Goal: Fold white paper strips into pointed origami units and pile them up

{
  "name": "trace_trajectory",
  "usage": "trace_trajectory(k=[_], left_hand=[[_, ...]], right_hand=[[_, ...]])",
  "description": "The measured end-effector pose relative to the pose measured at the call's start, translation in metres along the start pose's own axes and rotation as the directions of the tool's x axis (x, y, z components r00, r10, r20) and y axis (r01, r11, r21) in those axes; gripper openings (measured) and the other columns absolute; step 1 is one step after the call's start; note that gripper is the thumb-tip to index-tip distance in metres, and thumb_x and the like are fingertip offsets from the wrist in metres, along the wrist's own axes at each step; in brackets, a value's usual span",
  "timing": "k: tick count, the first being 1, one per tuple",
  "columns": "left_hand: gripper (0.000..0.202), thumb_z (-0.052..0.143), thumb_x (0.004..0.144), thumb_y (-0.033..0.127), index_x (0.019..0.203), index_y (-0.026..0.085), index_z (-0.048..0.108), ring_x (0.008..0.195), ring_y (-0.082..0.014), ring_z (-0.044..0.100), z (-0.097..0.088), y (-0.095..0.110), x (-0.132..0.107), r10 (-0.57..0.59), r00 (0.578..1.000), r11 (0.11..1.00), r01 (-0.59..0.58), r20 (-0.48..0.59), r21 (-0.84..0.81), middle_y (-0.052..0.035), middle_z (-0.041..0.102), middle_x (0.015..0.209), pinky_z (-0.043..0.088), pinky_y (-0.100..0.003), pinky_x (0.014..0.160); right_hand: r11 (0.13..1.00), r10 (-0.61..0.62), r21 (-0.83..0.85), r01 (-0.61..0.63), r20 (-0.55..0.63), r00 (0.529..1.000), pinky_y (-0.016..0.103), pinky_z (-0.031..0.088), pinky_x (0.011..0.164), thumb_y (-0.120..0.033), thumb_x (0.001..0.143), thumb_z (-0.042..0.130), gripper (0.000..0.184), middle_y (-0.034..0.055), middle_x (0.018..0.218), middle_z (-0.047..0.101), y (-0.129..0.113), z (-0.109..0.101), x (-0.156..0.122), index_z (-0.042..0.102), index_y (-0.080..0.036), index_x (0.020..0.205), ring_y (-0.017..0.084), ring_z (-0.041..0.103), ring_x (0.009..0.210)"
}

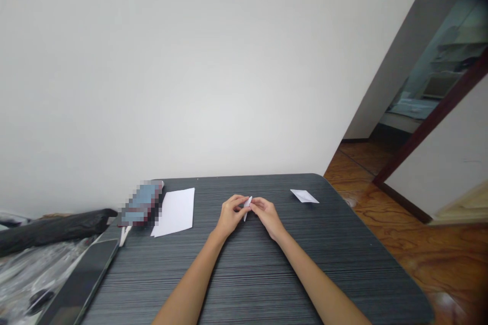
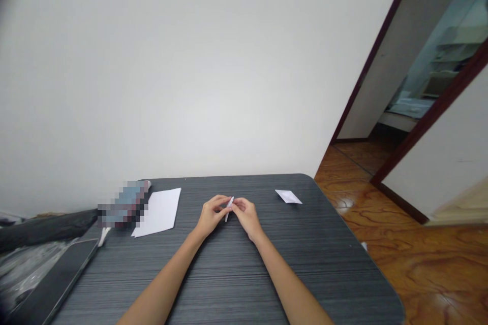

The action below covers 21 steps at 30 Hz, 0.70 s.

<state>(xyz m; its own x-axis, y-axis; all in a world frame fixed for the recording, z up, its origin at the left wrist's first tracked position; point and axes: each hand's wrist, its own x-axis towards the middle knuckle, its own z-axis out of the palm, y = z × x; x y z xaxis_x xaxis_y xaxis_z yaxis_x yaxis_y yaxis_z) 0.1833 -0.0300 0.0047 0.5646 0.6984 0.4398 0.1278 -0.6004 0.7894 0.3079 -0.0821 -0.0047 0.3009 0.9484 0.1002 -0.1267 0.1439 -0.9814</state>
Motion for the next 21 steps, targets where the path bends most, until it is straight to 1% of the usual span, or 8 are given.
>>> trace_trajectory(k=[4,7,10,13,16,18,21], left_hand=[[0.033,0.056,0.07,0.034,0.099,0.019,0.06,0.077,-0.0137,0.054,0.001,-0.007,0.0,-0.04,0.999,0.997,0.042,0.029,-0.058,-0.0056,0.053,0.089,0.05,-0.022,0.059],[0.033,0.055,0.07,0.034,0.099,0.018,0.06,0.074,-0.0127,0.053,0.002,-0.011,0.0,-0.069,0.997,0.995,0.072,0.032,-0.073,-0.0055,0.053,0.087,0.051,-0.022,0.057],[0.033,0.053,0.072,0.033,0.1,0.017,0.06,0.072,-0.0117,0.053,0.004,-0.011,0.0,-0.081,0.996,0.995,0.083,0.033,-0.063,-0.0056,0.053,0.086,0.051,-0.022,0.058],[0.03,0.05,0.074,0.03,0.099,0.017,0.06,0.072,-0.0114,0.053,0.004,-0.01,0.0,-0.085,0.995,0.995,0.087,0.043,-0.053,-0.0056,0.053,0.086,0.051,-0.022,0.058],[0.027,0.049,0.075,0.026,0.097,0.017,0.061,0.075,-0.0122,0.053,0.003,-0.007,-0.001,-0.082,0.996,0.995,0.085,0.041,-0.056,-0.0059,0.054,0.087,0.05,-0.021,0.059],[0.026,0.048,0.075,0.024,0.096,0.017,0.061,0.077,-0.0133,0.054,0.003,-0.006,-0.001,-0.081,0.996,0.994,0.084,0.039,-0.066,-0.0064,0.055,0.089,0.05,-0.022,0.06],[0.025,0.048,0.075,0.024,0.094,0.018,0.062,0.083,-0.0153,0.054,0.001,-0.004,0.0,-0.099,0.995,0.992,0.097,-0.013,-0.084,-0.0071,0.057,0.093,0.05,-0.025,0.064]], right_hand=[[1.0,-0.015,0.002,0.014,0.026,1.0,0.032,0.045,0.073,-0.029,0.063,0.061,0.02,0.0058,0.076,0.065,0.003,-0.001,0.002,0.058,-0.015,0.077,0.018,0.06,0.074],[0.997,-0.048,-0.059,0.051,0.053,0.997,0.032,0.046,0.071,-0.028,0.066,0.057,0.018,0.0068,0.077,0.065,0.006,-0.003,0.004,0.058,-0.015,0.078,0.018,0.06,0.073],[0.973,-0.09,-0.211,0.097,0.041,0.995,0.03,0.047,0.065,-0.026,0.069,0.052,0.016,0.007,0.076,0.065,0.011,-0.005,0.005,0.059,-0.014,0.077,0.017,0.06,0.067],[0.917,-0.142,-0.376,0.132,0.001,0.99,0.027,0.048,0.057,-0.022,0.07,0.047,0.016,0.0056,0.072,0.063,0.013,-0.006,0.004,0.059,-0.015,0.078,0.015,0.058,0.061],[0.863,-0.211,-0.469,0.191,0.01,0.978,0.024,0.048,0.054,-0.02,0.07,0.046,0.019,0.0054,0.077,0.061,0.014,-0.004,0.002,0.059,-0.017,0.083,0.014,0.057,0.061],[0.861,-0.23,-0.464,0.209,0.013,0.973,0.024,0.048,0.053,-0.021,0.07,0.047,0.02,0.0057,0.08,0.06,0.015,-0.003,0.001,0.06,-0.017,0.085,0.013,0.056,0.061],[0.927,-0.215,-0.317,0.201,-0.012,0.976,0.026,0.05,0.055,-0.025,0.07,0.049,0.019,0.0063,0.083,0.057,0.016,-0.005,0.003,0.061,-0.017,0.083,0.013,0.057,0.061]])
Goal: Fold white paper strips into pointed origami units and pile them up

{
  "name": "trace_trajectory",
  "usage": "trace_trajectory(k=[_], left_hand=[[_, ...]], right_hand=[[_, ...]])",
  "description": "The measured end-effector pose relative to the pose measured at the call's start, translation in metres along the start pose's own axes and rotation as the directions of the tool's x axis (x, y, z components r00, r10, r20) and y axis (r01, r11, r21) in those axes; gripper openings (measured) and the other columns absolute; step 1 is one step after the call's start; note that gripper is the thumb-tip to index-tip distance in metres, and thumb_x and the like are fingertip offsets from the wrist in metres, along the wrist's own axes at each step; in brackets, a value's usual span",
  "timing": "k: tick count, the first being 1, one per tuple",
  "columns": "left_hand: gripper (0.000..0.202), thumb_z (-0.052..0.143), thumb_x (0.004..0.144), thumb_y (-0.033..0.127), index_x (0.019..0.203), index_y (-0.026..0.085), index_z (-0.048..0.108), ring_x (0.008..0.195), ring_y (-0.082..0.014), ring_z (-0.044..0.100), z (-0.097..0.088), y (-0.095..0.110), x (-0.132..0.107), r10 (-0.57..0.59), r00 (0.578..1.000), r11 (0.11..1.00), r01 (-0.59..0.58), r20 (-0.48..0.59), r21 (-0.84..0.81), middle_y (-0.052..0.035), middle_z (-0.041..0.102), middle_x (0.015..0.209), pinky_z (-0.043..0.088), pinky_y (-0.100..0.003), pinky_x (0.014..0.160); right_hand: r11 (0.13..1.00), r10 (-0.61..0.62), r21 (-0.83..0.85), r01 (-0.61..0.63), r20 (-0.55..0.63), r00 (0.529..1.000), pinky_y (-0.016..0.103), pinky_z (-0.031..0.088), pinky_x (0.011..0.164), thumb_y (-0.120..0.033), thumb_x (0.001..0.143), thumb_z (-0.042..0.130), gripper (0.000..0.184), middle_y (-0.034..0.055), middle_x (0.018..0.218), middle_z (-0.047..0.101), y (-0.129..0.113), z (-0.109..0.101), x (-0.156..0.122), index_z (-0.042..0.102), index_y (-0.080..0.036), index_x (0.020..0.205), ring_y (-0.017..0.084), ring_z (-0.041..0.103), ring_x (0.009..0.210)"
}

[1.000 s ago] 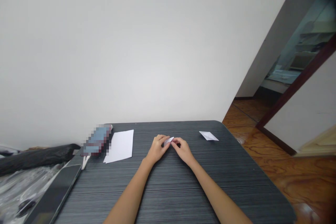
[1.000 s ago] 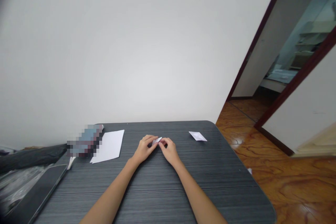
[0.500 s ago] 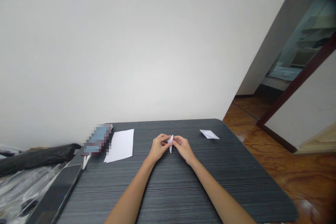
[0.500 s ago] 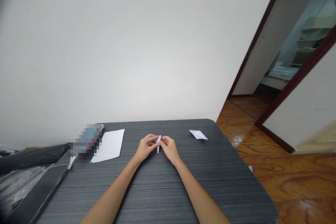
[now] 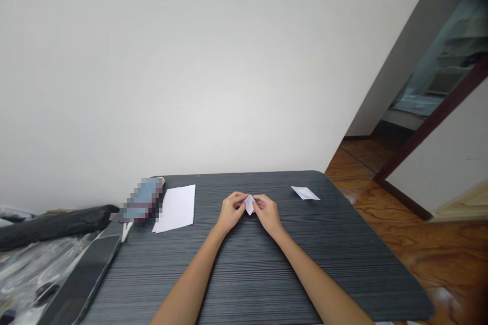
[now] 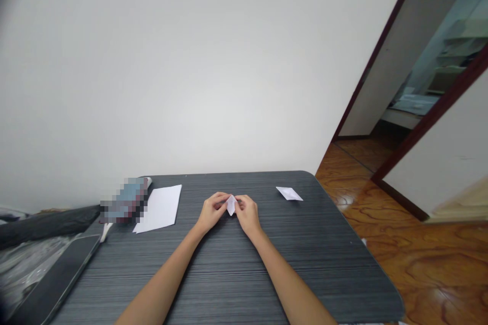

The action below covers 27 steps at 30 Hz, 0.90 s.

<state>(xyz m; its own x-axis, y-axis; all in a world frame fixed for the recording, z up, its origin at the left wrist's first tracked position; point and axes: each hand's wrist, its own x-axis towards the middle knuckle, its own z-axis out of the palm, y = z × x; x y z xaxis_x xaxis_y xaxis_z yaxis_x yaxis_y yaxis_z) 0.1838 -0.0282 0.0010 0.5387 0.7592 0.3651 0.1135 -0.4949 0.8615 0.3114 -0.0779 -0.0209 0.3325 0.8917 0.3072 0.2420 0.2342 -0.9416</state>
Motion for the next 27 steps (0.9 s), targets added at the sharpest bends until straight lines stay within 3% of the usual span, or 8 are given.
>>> trace_trajectory(k=[3,5,10,12,16,19,23,27], left_hand=[[0.023,0.05,0.074,0.026,0.09,0.017,0.064,0.087,-0.0172,0.055,-0.002,0.0,0.001,-0.066,0.997,0.995,0.062,-0.049,-0.073,-0.0073,0.059,0.094,0.049,-0.029,0.071],[0.026,0.051,0.073,0.028,0.091,0.015,0.064,0.086,-0.0182,0.056,-0.003,0.0,0.002,-0.164,0.986,0.963,0.156,-0.018,-0.22,-0.0078,0.06,0.095,0.048,-0.033,0.075],[0.032,0.056,0.07,0.029,0.092,0.006,0.061,0.082,-0.0196,0.059,-0.005,0.001,0.0,-0.343,0.934,0.761,0.337,0.097,-0.554,-0.0112,0.063,0.09,0.047,-0.034,0.077],[0.029,0.057,0.069,0.03,0.085,0.007,0.061,0.076,-0.0175,0.06,-0.004,0.001,0.0,-0.363,0.928,0.765,0.347,0.083,-0.543,-0.009,0.064,0.082,0.049,-0.031,0.071],[0.024,0.064,0.061,0.028,0.074,0.01,0.056,0.062,-0.0119,0.058,-0.001,0.002,0.0,-0.297,0.955,0.884,0.271,-0.008,-0.38,-0.0034,0.06,0.073,0.048,-0.023,0.059],[0.027,0.063,0.063,0.027,0.083,0.012,0.052,0.06,-0.0106,0.058,0.0,0.006,-0.002,-0.223,0.974,0.937,0.208,-0.023,-0.282,-0.0021,0.059,0.073,0.047,-0.021,0.057],[0.041,0.06,0.067,0.029,0.102,0.016,0.044,0.062,-0.012,0.061,0.0,0.011,-0.005,-0.172,0.985,0.967,0.164,-0.022,-0.196,-0.003,0.06,0.08,0.047,-0.022,0.058],[0.037,0.06,0.065,0.035,0.092,0.011,0.052,0.063,-0.0147,0.062,0.003,0.01,-0.005,-0.236,0.972,0.96,0.232,-0.005,-0.156,-0.0069,0.063,0.08,0.048,-0.024,0.059]], right_hand=[[0.985,-0.008,0.17,0.01,-0.013,1.0,0.028,0.051,0.062,-0.028,0.069,0.055,0.017,0.0065,0.088,0.054,-0.001,-0.004,0.004,0.063,-0.017,0.077,0.015,0.058,0.071],[0.975,-0.03,0.219,0.031,-0.005,1.0,0.03,0.049,0.071,-0.027,0.068,0.057,0.015,0.006,0.089,0.053,-0.005,-0.007,0.007,0.065,-0.017,0.076,0.016,0.057,0.079],[0.978,-0.095,0.19,0.086,0.04,0.995,0.03,0.047,0.074,-0.024,0.068,0.056,0.013,0.0058,0.094,0.049,-0.013,-0.015,0.008,0.067,-0.019,0.075,0.015,0.055,0.082],[0.984,-0.128,0.132,0.117,0.077,0.989,0.029,0.047,0.073,-0.023,0.069,0.055,0.014,0.006,0.095,0.048,-0.014,-0.017,0.007,0.067,-0.02,0.076,0.015,0.054,0.084],[0.985,-0.17,0.057,0.162,0.159,0.973,0.028,0.045,0.076,-0.023,0.07,0.054,0.014,0.0056,0.094,0.049,-0.018,-0.02,0.006,0.067,-0.02,0.073,0.015,0.052,0.089],[0.991,-0.074,0.12,0.054,0.174,0.982,0.027,0.045,0.072,-0.027,0.068,0.055,0.018,0.0055,0.096,0.051,-0.02,-0.02,0.006,0.066,-0.02,0.082,0.013,0.055,0.08],[0.969,0.135,0.175,-0.173,0.206,0.969,0.026,0.045,0.058,-0.033,0.063,0.061,0.028,0.0036,0.072,0.061,-0.017,-0.018,0.007,0.063,-0.015,0.083,0.013,0.056,0.061],[0.969,0.14,0.184,-0.167,0.152,0.978,0.024,0.041,0.052,-0.034,0.062,0.062,0.02,0.001,0.058,0.06,-0.015,-0.016,0.006,0.062,-0.014,0.066,0.011,0.052,0.052]])
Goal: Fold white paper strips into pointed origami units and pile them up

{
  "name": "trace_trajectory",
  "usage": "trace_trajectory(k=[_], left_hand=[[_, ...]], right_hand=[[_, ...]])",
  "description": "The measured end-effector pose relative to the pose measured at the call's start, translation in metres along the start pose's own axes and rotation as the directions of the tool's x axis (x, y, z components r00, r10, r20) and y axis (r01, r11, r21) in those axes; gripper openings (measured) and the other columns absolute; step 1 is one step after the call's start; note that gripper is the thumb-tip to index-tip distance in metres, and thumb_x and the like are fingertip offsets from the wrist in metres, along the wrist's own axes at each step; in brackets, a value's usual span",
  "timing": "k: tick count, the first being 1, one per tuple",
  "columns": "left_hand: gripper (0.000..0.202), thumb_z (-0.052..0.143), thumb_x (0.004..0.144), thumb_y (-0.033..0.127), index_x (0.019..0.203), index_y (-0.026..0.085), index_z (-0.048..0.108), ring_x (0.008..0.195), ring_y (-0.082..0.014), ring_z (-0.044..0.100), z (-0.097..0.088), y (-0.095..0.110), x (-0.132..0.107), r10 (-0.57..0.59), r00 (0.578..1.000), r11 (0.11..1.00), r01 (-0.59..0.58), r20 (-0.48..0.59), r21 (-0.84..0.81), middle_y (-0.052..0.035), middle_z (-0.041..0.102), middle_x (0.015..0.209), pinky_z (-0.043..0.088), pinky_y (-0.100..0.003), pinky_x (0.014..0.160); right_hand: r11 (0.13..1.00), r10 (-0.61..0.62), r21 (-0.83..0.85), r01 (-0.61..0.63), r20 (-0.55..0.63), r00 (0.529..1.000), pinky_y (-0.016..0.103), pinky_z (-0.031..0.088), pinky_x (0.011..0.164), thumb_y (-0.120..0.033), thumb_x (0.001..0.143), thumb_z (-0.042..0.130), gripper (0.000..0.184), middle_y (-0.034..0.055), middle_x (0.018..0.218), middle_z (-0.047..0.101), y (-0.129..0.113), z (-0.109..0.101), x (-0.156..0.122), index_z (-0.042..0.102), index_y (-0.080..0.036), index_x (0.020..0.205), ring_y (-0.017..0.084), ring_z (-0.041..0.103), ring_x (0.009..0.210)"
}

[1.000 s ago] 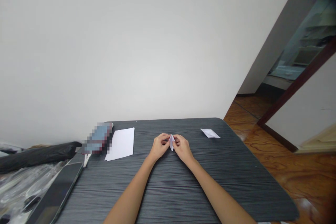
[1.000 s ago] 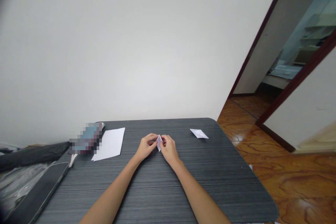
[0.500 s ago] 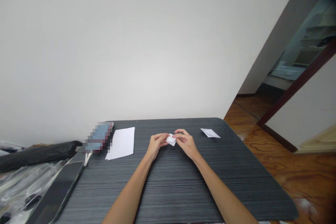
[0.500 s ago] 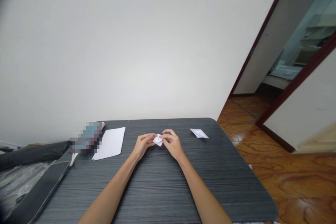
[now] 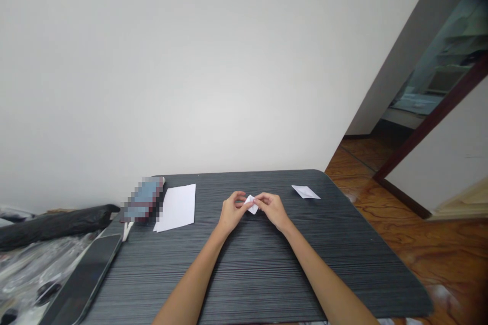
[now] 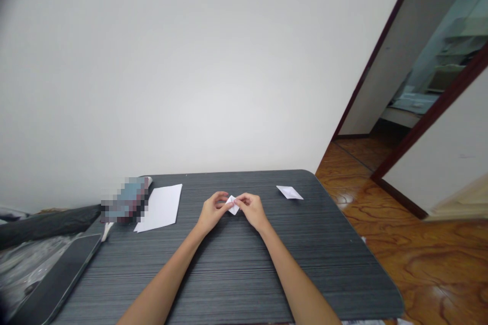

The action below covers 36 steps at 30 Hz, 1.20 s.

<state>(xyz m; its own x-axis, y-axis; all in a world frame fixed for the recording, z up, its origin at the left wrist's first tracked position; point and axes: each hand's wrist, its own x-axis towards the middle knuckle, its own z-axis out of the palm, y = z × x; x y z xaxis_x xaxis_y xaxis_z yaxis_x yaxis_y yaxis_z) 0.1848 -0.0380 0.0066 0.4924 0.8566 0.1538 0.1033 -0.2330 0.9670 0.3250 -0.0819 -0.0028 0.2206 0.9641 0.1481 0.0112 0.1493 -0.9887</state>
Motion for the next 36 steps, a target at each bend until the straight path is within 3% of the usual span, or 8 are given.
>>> trace_trajectory(k=[5,10,14,20,23,26,29,36], left_hand=[[0.034,0.055,0.069,0.039,0.073,0.005,0.059,0.056,-0.0164,0.062,0.004,-0.001,0.0,-0.118,0.948,0.98,0.159,0.296,-0.118,-0.01,0.065,0.061,0.047,-0.024,0.053],[0.032,0.059,0.066,0.038,0.065,0.006,0.058,0.052,-0.015,0.061,0.006,0.002,-0.004,-0.122,0.923,0.975,0.179,0.364,-0.129,-0.0097,0.065,0.06,0.042,-0.019,0.046],[0.029,0.06,0.066,0.036,0.066,0.007,0.058,0.053,-0.0143,0.061,0.01,0.005,-0.007,-0.094,0.908,0.973,0.17,0.408,-0.156,-0.0094,0.066,0.064,0.04,-0.019,0.046],[0.029,0.056,0.069,0.035,0.069,0.007,0.057,0.051,-0.0149,0.061,0.012,0.005,-0.006,-0.085,0.927,0.983,0.139,0.366,-0.122,-0.0097,0.065,0.061,0.037,-0.018,0.043],[0.03,0.051,0.072,0.037,0.076,0.007,0.058,0.052,-0.0156,0.061,0.011,0.005,-0.006,-0.077,0.949,0.997,0.079,0.307,0.007,-0.009,0.065,0.063,0.039,-0.019,0.044],[0.031,0.046,0.076,0.036,0.089,0.011,0.057,0.05,-0.0141,0.06,0.011,0.006,-0.008,0.03,0.989,0.973,-0.062,0.144,0.222,-0.0053,0.064,0.062,0.042,-0.021,0.048],[0.033,0.041,0.079,0.034,0.102,0.013,0.054,0.052,-0.0132,0.059,0.012,0.007,-0.011,0.153,0.986,0.923,-0.167,0.068,0.346,-0.0042,0.064,0.064,0.044,-0.022,0.053],[0.037,0.036,0.082,0.033,0.109,0.013,0.051,0.05,-0.0106,0.055,0.012,0.007,-0.012,0.169,0.985,0.923,-0.167,0.024,0.347,-0.0019,0.061,0.061,0.042,-0.02,0.052]], right_hand=[[0.999,0.0,0.042,0.002,-0.044,0.999,0.023,0.04,0.052,-0.033,0.061,0.063,0.019,-0.0006,0.056,0.058,-0.005,0.002,-0.002,0.059,-0.015,0.063,0.01,0.051,0.051],[0.998,0.034,0.049,-0.037,0.055,0.998,0.024,0.04,0.053,-0.035,0.06,0.063,0.021,0.0,0.057,0.059,-0.014,0.001,-0.003,0.061,-0.014,0.063,0.011,0.052,0.054],[1.0,-0.004,0.018,0.005,-0.017,1.0,0.022,0.035,0.047,-0.035,0.063,0.061,0.023,-0.0024,0.049,0.052,-0.018,0.001,-0.006,0.058,-0.015,0.052,0.009,0.046,0.047],[0.999,-0.01,0.053,0.013,-0.06,0.998,0.021,0.035,0.046,-0.034,0.066,0.058,0.023,-0.0021,0.051,0.052,-0.014,0.002,-0.006,0.059,-0.015,0.053,0.009,0.046,0.048],[1.0,-0.02,-0.019,0.019,-0.025,0.999,0.02,0.036,0.044,-0.035,0.065,0.059,0.021,-0.0003,0.058,0.055,-0.013,0.002,-0.004,0.063,-0.015,0.061,0.009,0.048,0.05],[0.995,-0.048,-0.085,0.048,0.0,0.999,0.02,0.035,0.039,-0.037,0.065,0.058,0.022,0.0017,0.067,0.059,-0.011,0.004,-0.005,0.065,-0.016,0.067,0.008,0.047,0.045],[0.994,-0.043,-0.102,0.042,-0.011,0.999,0.019,0.031,0.034,-0.039,0.066,0.057,0.025,0.0021,0.064,0.06,-0.007,0.006,-0.006,0.065,-0.016,0.071,0.007,0.043,0.038],[0.996,-0.052,-0.066,0.054,0.03,0.998,0.02,0.032,0.036,-0.038,0.069,0.054,0.028,-0.0006,0.049,0.052,-0.005,0.001,-0.003,0.063,-0.012,0.074,0.006,0.041,0.036]])
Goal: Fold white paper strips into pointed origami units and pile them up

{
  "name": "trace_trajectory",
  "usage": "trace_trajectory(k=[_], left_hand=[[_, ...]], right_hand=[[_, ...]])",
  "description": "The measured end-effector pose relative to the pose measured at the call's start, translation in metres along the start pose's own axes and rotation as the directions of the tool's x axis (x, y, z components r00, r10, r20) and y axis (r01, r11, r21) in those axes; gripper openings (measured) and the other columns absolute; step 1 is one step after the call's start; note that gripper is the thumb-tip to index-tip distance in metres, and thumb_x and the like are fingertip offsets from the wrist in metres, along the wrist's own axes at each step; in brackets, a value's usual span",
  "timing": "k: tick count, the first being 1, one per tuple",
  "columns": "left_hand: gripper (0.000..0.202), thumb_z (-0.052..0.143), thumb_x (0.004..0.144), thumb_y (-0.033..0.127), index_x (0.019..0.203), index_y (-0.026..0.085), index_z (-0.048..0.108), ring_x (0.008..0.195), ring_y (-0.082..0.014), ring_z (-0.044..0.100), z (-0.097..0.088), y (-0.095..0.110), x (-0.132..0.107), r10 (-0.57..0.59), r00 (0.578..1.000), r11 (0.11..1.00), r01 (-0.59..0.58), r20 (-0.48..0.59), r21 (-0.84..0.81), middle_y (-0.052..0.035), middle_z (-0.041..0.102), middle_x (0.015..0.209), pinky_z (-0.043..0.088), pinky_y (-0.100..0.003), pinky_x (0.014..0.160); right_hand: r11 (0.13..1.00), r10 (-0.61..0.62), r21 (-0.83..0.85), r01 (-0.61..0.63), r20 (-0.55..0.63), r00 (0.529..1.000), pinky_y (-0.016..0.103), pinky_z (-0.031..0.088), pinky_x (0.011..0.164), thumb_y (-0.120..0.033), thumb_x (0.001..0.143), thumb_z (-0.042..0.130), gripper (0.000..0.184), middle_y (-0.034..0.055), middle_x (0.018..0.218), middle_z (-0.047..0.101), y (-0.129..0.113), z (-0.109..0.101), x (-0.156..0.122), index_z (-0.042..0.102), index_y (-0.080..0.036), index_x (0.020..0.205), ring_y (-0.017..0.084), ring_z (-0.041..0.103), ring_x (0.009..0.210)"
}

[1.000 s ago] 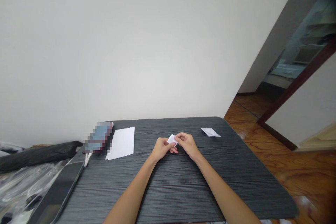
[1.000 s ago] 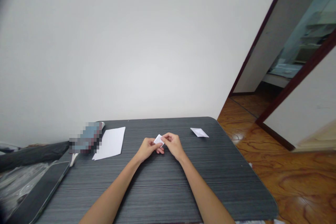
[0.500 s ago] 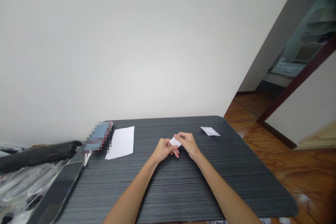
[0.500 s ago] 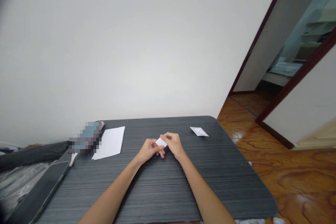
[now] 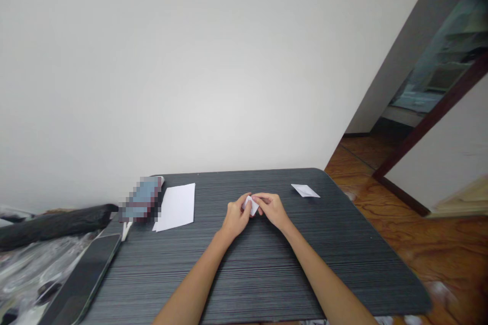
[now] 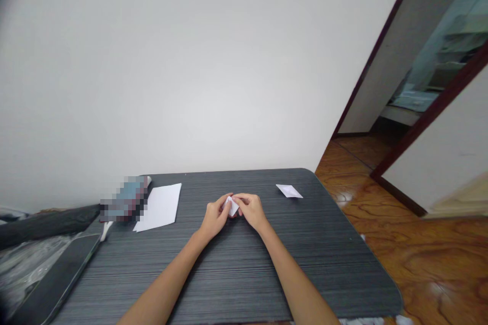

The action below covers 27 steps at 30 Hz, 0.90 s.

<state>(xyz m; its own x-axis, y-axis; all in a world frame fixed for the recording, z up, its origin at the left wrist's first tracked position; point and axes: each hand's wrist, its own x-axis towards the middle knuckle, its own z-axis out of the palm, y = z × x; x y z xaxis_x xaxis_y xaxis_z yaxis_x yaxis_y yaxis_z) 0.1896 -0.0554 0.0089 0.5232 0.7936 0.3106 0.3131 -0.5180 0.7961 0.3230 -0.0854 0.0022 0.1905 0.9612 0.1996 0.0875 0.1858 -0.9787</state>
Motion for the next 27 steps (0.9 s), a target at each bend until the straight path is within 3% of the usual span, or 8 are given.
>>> trace_trajectory(k=[6,9,13,18,22,27], left_hand=[[0.042,0.037,0.082,0.033,0.117,0.013,0.045,0.045,-0.0073,0.046,-0.005,0.0,0.002,0.036,0.999,0.999,-0.037,0.018,0.03,0.0006,0.058,0.059,0.039,-0.019,0.05],[0.042,0.038,0.081,0.034,0.117,0.014,0.045,0.049,-0.0081,0.048,-0.006,0.001,0.003,0.036,0.998,0.998,-0.033,0.055,-0.044,-0.0007,0.06,0.066,0.041,-0.02,0.052],[0.043,0.039,0.08,0.036,0.116,0.013,0.046,0.063,-0.0117,0.055,-0.005,0.001,0.003,-0.001,0.992,0.961,0.035,0.124,-0.274,-0.0048,0.062,0.081,0.047,-0.023,0.059],[0.039,0.039,0.081,0.035,0.111,0.013,0.049,0.059,-0.011,0.054,-0.006,0.002,0.004,-0.007,0.993,0.93,0.05,0.119,-0.365,-0.0028,0.061,0.072,0.047,-0.024,0.058],[0.033,0.037,0.082,0.032,0.105,0.013,0.051,0.053,-0.0092,0.05,-0.008,0.004,0.004,0.011,0.996,0.952,0.016,0.086,-0.305,-0.0001,0.058,0.063,0.043,-0.02,0.054],[0.031,0.035,0.083,0.028,0.103,0.014,0.052,0.049,-0.0084,0.047,-0.009,0.003,0.003,0.073,0.997,0.994,-0.069,0.037,-0.079,0.0009,0.057,0.061,0.037,-0.019,0.051]], right_hand=[[0.998,0.025,0.052,-0.034,0.153,0.988,0.019,0.03,0.036,-0.036,0.068,0.057,0.031,0.0025,0.075,0.058,-0.009,-0.004,-0.002,0.057,-0.015,0.09,0.004,0.041,0.039],[0.995,0.037,0.081,-0.058,0.235,0.971,0.018,0.027,0.038,-0.035,0.069,0.057,0.027,-0.0002,0.068,0.055,-0.011,-0.008,-0.002,0.056,-0.015,0.087,0.003,0.037,0.041],[0.981,0.042,0.168,-0.098,0.309,0.95,0.017,0.026,0.04,-0.033,0.069,0.058,0.023,-0.0034,0.064,0.049,-0.011,-0.015,-0.001,0.051,-0.016,0.085,0.003,0.038,0.044],[0.973,0.029,0.201,-0.113,0.378,0.925,0.017,0.027,0.043,-0.03,0.07,0.059,0.025,-0.0045,0.065,0.046,-0.013,-0.019,-0.002,0.046,-0.018,0.088,0.003,0.037,0.047],[0.98,0.003,0.183,-0.081,0.394,0.919,0.016,0.029,0.044,-0.03,0.069,0.059,0.026,-0.0027,0.077,0.045,-0.017,-0.018,-0.003,0.045,-0.019,0.087,0.003,0.039,0.051],[0.991,-0.01,0.124,-0.044,0.401,0.916,0.016,0.031,0.045,-0.03,0.069,0.058,0.025,-0.001,0.086,0.044,-0.02,-0.017,-0.005,0.043,-0.02,0.086,0.003,0.041,0.054]])
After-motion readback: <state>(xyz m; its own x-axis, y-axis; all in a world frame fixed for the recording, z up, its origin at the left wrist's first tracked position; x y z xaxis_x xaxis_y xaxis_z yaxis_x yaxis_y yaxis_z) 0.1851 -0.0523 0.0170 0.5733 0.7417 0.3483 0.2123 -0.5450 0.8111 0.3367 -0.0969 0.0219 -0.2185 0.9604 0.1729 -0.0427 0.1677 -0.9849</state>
